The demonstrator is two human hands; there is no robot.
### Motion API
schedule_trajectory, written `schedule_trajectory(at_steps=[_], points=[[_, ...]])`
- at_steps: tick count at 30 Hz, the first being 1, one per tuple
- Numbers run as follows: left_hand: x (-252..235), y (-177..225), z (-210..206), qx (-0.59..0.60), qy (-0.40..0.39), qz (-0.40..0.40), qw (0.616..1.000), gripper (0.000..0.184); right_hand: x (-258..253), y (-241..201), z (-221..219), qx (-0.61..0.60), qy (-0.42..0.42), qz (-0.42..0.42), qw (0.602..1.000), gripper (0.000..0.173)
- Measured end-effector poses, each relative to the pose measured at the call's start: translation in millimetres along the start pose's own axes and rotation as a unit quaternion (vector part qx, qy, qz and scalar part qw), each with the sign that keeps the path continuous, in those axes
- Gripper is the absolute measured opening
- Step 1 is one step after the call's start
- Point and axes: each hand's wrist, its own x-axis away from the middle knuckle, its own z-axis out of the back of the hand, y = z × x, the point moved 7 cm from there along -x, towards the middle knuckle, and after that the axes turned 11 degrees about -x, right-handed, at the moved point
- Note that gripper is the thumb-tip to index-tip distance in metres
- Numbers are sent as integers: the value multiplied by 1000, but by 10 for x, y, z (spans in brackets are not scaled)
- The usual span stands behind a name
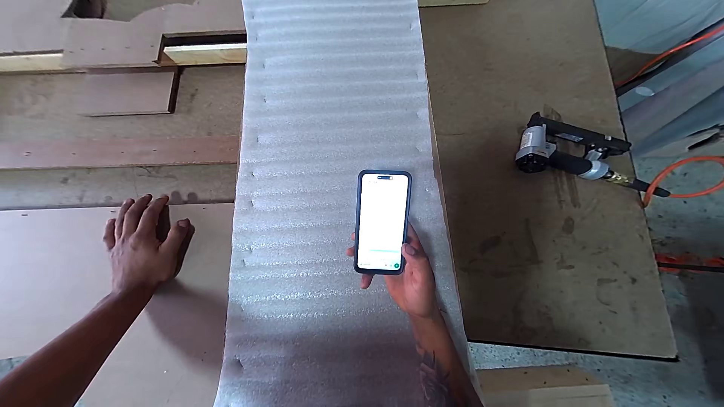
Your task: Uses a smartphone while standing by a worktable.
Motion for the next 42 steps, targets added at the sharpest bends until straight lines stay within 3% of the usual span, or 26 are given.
schedule_trajectory(at_steps=[42], points=[[22,27,52,27,11,-1,1000,70,-8,11,-2,17,9,-1,1000,57]])
